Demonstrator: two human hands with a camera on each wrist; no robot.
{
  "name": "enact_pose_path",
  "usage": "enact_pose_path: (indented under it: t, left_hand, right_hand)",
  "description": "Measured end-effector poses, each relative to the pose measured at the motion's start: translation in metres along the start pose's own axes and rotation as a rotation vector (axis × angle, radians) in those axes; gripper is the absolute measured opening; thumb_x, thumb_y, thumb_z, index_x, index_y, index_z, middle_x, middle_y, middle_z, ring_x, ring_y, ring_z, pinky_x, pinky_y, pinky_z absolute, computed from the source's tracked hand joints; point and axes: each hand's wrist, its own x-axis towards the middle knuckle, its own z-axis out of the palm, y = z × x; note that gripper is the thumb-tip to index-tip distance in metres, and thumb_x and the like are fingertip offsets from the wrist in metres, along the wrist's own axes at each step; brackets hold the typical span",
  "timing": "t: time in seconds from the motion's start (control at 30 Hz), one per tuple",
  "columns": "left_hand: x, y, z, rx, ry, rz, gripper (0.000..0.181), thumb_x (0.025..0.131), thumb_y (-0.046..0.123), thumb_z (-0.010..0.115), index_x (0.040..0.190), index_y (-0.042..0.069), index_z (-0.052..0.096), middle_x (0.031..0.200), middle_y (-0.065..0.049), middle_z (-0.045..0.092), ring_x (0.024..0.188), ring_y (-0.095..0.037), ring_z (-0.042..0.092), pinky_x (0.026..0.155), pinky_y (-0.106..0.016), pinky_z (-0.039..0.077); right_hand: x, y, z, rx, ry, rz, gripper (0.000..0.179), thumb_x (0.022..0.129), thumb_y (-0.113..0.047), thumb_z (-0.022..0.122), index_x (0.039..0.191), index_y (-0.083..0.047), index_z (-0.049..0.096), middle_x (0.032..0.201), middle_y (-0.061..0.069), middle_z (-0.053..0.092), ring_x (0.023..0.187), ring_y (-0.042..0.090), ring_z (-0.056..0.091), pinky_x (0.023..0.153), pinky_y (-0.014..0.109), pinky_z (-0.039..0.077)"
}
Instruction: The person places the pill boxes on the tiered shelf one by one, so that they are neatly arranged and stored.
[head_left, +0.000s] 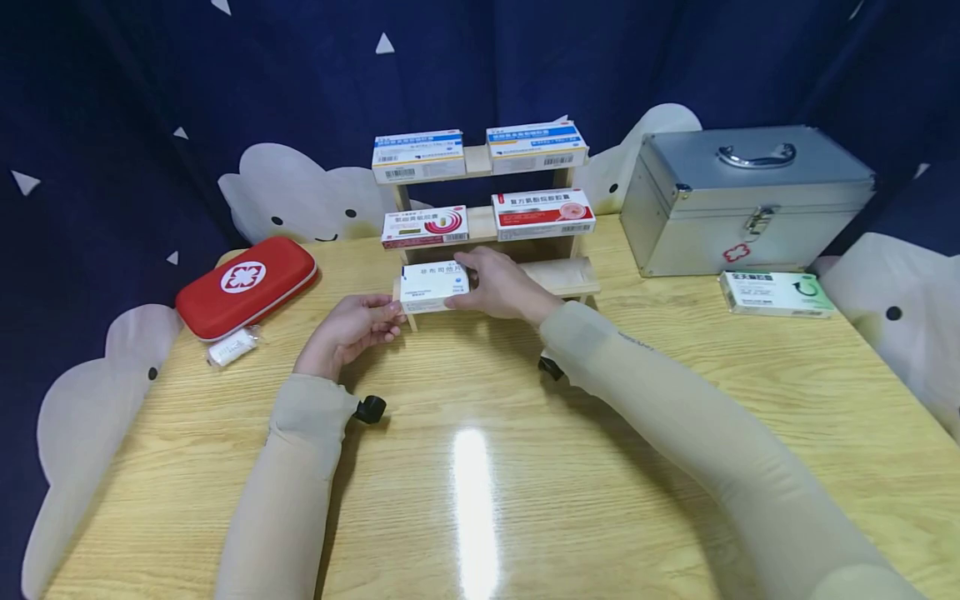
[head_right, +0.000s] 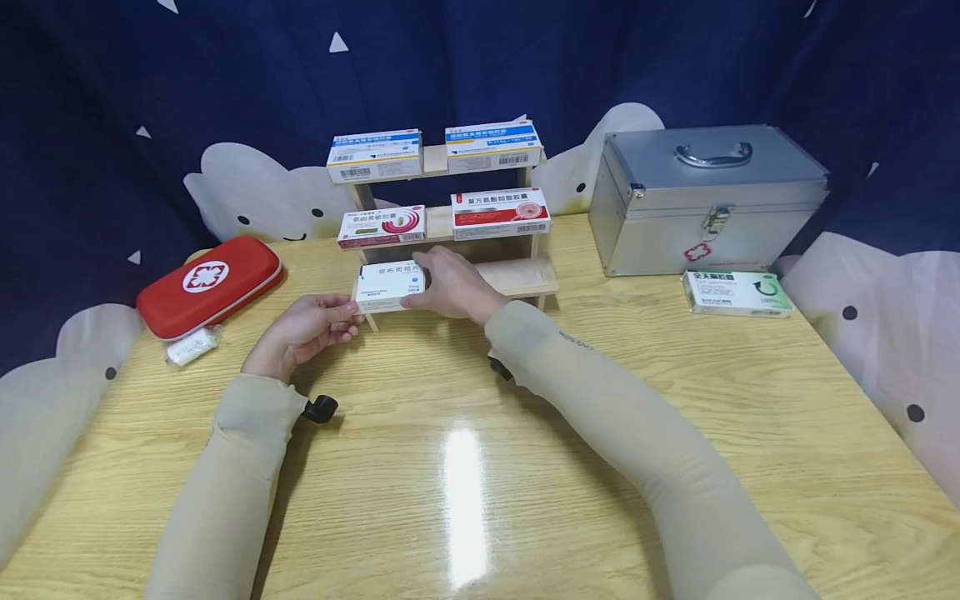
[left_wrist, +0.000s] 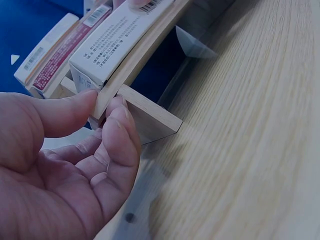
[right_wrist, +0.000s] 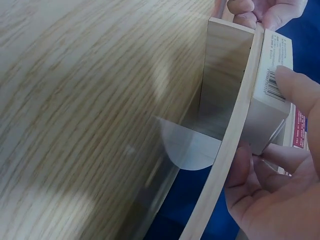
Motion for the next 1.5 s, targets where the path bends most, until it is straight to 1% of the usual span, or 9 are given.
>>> enact_pose_path:
  t: [0.47, 0.63, 0.87, 1.0, 1.17, 1.23, 1.33, 1.43, 1.5]
  left_hand:
    - [-0.001, 0.0, 0.0, 0.004, 0.001, -0.007, 0.038, 0.104, 0.013, 0.052, 0.136, -0.006, 0.043, 0.104, -0.013, 0.061, 0.075, -0.012, 0.061, 0.072, -0.021, 0.054]
    - [-0.001, -0.001, 0.001, -0.001, -0.001, 0.009, 0.038, 0.104, 0.012, 0.052, 0.134, -0.008, 0.043, 0.099, -0.01, 0.062, 0.074, -0.012, 0.061, 0.07, -0.021, 0.053]
    - [0.001, -0.005, 0.003, -0.008, -0.019, 0.018, 0.039, 0.104, 0.011, 0.052, 0.135, -0.009, 0.041, 0.1, -0.012, 0.062, 0.074, -0.012, 0.061, 0.071, -0.022, 0.054]
    - [-0.001, -0.003, 0.001, 0.003, -0.013, 0.026, 0.039, 0.104, 0.011, 0.051, 0.136, -0.01, 0.04, 0.099, -0.011, 0.062, 0.074, -0.011, 0.061, 0.07, -0.022, 0.053]
    - [-0.002, 0.0, 0.001, 0.013, -0.019, 0.041, 0.04, 0.104, 0.011, 0.051, 0.135, -0.011, 0.039, 0.096, -0.009, 0.062, 0.074, -0.011, 0.061, 0.07, -0.021, 0.053]
    - [-0.002, 0.0, 0.001, 0.012, -0.019, 0.035, 0.04, 0.104, 0.011, 0.051, 0.135, -0.011, 0.039, 0.097, -0.009, 0.062, 0.075, -0.011, 0.061, 0.071, -0.021, 0.053]
    - [-0.003, -0.001, 0.001, 0.013, -0.027, 0.028, 0.042, 0.104, 0.011, 0.051, 0.137, -0.011, 0.037, 0.1, -0.011, 0.062, 0.076, -0.01, 0.061, 0.072, -0.021, 0.053]
    - [-0.003, -0.003, 0.001, 0.024, -0.032, 0.033, 0.042, 0.105, 0.011, 0.049, 0.137, -0.012, 0.037, 0.103, -0.013, 0.06, 0.076, -0.01, 0.061, 0.072, -0.021, 0.053]
    - [-0.004, -0.003, 0.001, 0.031, -0.038, 0.04, 0.041, 0.105, 0.011, 0.049, 0.137, -0.013, 0.037, 0.103, -0.013, 0.06, 0.076, -0.01, 0.06, 0.071, -0.021, 0.053]
  right_hand:
    - [0.0, -0.001, 0.002, -0.007, 0.005, 0.01, 0.086, 0.084, -0.042, 0.079, 0.151, -0.006, 0.038, 0.148, 0.015, 0.042, 0.134, 0.029, 0.042, 0.112, 0.039, 0.033]
    - [-0.001, -0.002, 0.001, -0.02, 0.0, 0.009, 0.087, 0.084, -0.043, 0.079, 0.151, -0.006, 0.038, 0.148, 0.016, 0.042, 0.133, 0.029, 0.042, 0.112, 0.039, 0.033]
    - [-0.013, 0.001, -0.003, -0.043, 0.028, -0.006, 0.089, 0.084, -0.046, 0.078, 0.153, -0.008, 0.036, 0.147, 0.016, 0.041, 0.126, 0.027, 0.045, 0.108, 0.039, 0.037]
    - [-0.033, -0.002, -0.018, -0.051, 0.063, -0.05, 0.085, 0.084, -0.044, 0.078, 0.151, -0.008, 0.039, 0.149, 0.015, 0.04, 0.13, 0.03, 0.044, 0.111, 0.042, 0.035]
    - [-0.074, 0.004, -0.051, -0.064, 0.093, -0.09, 0.075, 0.085, -0.037, 0.079, 0.147, -0.009, 0.047, 0.143, 0.014, 0.048, 0.113, 0.026, 0.058, 0.096, 0.044, 0.047]
    - [-0.091, 0.013, -0.065, -0.085, 0.104, -0.101, 0.072, 0.086, -0.035, 0.079, 0.145, -0.007, 0.049, 0.139, 0.015, 0.051, 0.104, 0.025, 0.062, 0.088, 0.043, 0.05]
    - [-0.119, 0.03, -0.086, -0.106, 0.132, -0.099, 0.069, 0.087, -0.033, 0.079, 0.144, -0.006, 0.05, 0.135, 0.016, 0.054, 0.101, 0.027, 0.062, 0.079, 0.041, 0.052]
    - [-0.147, 0.048, -0.108, -0.138, 0.163, -0.071, 0.066, 0.088, -0.032, 0.078, 0.142, -0.005, 0.052, 0.132, 0.017, 0.055, 0.101, 0.029, 0.062, 0.075, 0.044, 0.052]
    - [-0.166, 0.06, -0.123, -0.165, 0.183, -0.049, 0.066, 0.088, -0.032, 0.078, 0.142, -0.004, 0.052, 0.133, 0.018, 0.055, 0.101, 0.03, 0.063, 0.076, 0.046, 0.053]
